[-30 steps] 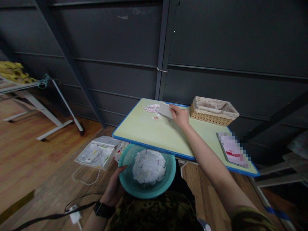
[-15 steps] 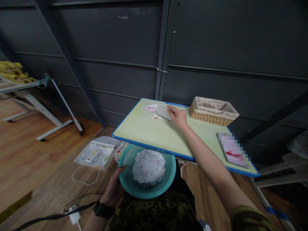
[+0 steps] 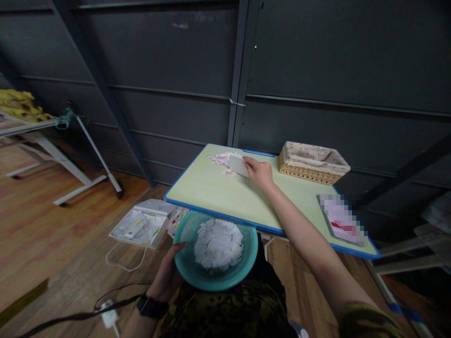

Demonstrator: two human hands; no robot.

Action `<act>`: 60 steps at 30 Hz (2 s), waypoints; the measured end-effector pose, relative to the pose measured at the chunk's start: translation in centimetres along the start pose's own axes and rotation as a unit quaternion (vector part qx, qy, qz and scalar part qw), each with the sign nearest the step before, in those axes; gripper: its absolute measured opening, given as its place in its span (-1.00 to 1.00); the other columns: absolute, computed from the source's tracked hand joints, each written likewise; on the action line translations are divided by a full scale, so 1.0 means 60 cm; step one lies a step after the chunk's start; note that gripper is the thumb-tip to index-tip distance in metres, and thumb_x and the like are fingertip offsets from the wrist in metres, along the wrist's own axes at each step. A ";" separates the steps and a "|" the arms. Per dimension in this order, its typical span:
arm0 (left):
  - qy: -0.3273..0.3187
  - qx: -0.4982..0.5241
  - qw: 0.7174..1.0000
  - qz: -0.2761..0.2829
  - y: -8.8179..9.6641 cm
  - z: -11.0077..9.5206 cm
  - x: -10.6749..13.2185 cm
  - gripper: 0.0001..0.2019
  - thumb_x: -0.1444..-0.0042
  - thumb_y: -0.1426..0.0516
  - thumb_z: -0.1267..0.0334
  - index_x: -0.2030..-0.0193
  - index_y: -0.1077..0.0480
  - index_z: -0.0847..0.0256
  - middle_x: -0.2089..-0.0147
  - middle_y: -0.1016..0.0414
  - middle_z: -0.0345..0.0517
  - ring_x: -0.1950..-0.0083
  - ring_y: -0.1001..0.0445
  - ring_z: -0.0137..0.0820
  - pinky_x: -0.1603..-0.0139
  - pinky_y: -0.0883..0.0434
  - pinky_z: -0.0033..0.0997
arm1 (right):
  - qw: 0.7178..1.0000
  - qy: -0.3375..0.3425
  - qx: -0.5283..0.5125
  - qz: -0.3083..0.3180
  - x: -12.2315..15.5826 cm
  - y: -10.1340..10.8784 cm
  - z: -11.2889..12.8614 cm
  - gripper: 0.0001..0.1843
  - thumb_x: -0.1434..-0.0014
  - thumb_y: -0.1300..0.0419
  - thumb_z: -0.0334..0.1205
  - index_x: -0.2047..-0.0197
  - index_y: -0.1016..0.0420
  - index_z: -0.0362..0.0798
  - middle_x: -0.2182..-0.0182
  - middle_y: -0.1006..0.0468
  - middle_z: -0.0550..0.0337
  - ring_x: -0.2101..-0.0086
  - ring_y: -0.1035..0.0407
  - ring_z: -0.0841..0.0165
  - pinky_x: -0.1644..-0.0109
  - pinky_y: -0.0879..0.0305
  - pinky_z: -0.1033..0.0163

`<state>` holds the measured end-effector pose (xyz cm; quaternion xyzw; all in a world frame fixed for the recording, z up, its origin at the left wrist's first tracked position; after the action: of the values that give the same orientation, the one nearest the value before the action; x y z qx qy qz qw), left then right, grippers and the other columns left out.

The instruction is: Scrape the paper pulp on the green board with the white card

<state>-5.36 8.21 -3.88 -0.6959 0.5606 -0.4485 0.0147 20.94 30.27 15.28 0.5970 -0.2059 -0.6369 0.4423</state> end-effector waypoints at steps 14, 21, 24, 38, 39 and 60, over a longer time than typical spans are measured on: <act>0.011 -0.015 1.000 -0.016 -0.005 -0.001 0.011 -0.69 -0.13 -0.12 0.39 -0.02 -0.44 0.41 0.28 -0.67 0.06 0.20 -0.64 -0.13 0.09 -0.53 -0.16 | 0.999 0.008 -0.026 0.019 -0.011 -0.017 0.001 -0.57 -0.33 0.03 -0.05 -0.15 -0.46 0.07 0.07 -0.60 0.05 0.18 -0.53 0.16 0.08 -0.32 0.17; 0.011 -0.005 1.000 -0.002 0.000 0.003 0.001 -0.65 -0.12 -0.12 0.39 -0.07 -0.42 0.40 0.26 -0.68 0.04 0.18 -0.64 -0.15 0.07 -0.52 -0.16 | 0.991 0.063 -0.116 0.014 -0.024 -0.026 0.029 -0.64 -0.29 -0.06 -0.11 -0.07 -0.53 0.08 0.01 -0.56 0.14 0.09 -0.50 0.18 0.02 -0.34 0.19; 0.011 -0.005 1.000 0.005 -0.003 0.004 0.001 -0.64 -0.12 -0.11 0.40 -0.08 -0.41 0.43 0.25 -0.68 0.08 0.16 -0.63 -0.14 0.05 -0.52 -0.15 | 0.992 0.054 -0.116 -0.005 -0.024 -0.015 0.031 -0.63 -0.29 -0.05 -0.10 -0.08 -0.52 0.08 0.00 -0.56 0.15 0.14 -0.52 0.18 0.03 -0.36 0.17; 0.014 -0.010 1.000 -0.012 -0.002 0.005 0.005 -0.62 -0.12 -0.10 0.39 -0.10 -0.39 0.40 0.21 -0.67 0.08 0.14 -0.63 -0.12 0.07 -0.53 -0.14 | 0.992 0.028 -0.122 -0.016 -0.013 0.002 0.024 -0.65 -0.28 -0.06 -0.13 -0.05 -0.54 0.08 0.01 -0.56 0.17 0.10 -0.51 0.22 -0.03 -0.36 0.17; 0.014 -0.011 1.000 -0.010 -0.001 0.005 0.004 -0.61 -0.12 -0.10 0.39 -0.11 -0.39 0.40 0.20 -0.67 0.07 0.14 -0.63 -0.12 0.07 -0.53 -0.14 | 0.993 0.022 -0.119 -0.017 -0.015 0.000 0.023 -0.65 -0.28 -0.05 -0.12 -0.06 -0.53 0.08 0.00 -0.55 0.17 0.11 -0.51 0.21 -0.02 -0.37 0.17; 0.002 -0.018 1.000 0.004 0.001 0.001 -0.001 -0.59 -0.09 -0.15 0.38 -0.11 -0.40 0.37 0.16 -0.67 0.08 0.12 -0.62 -0.12 0.05 -0.52 -0.15 | 0.985 0.050 -0.165 -0.005 -0.010 0.024 0.047 -0.68 -0.24 -0.09 -0.18 0.04 -0.59 0.02 0.08 -0.60 0.16 0.08 -0.50 0.23 -0.04 -0.35 0.17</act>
<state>-5.39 8.21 -3.98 -0.6928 0.5717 -0.4395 0.0033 18.70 29.26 17.32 0.5478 -0.0728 -0.6339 0.5411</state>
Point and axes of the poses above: each hand's wrist, its own x-axis away from the middle knuckle, its own y-axis out of the back of the hand, z = x × y, the point moved 10 cm from there along -x, towards the middle knuckle
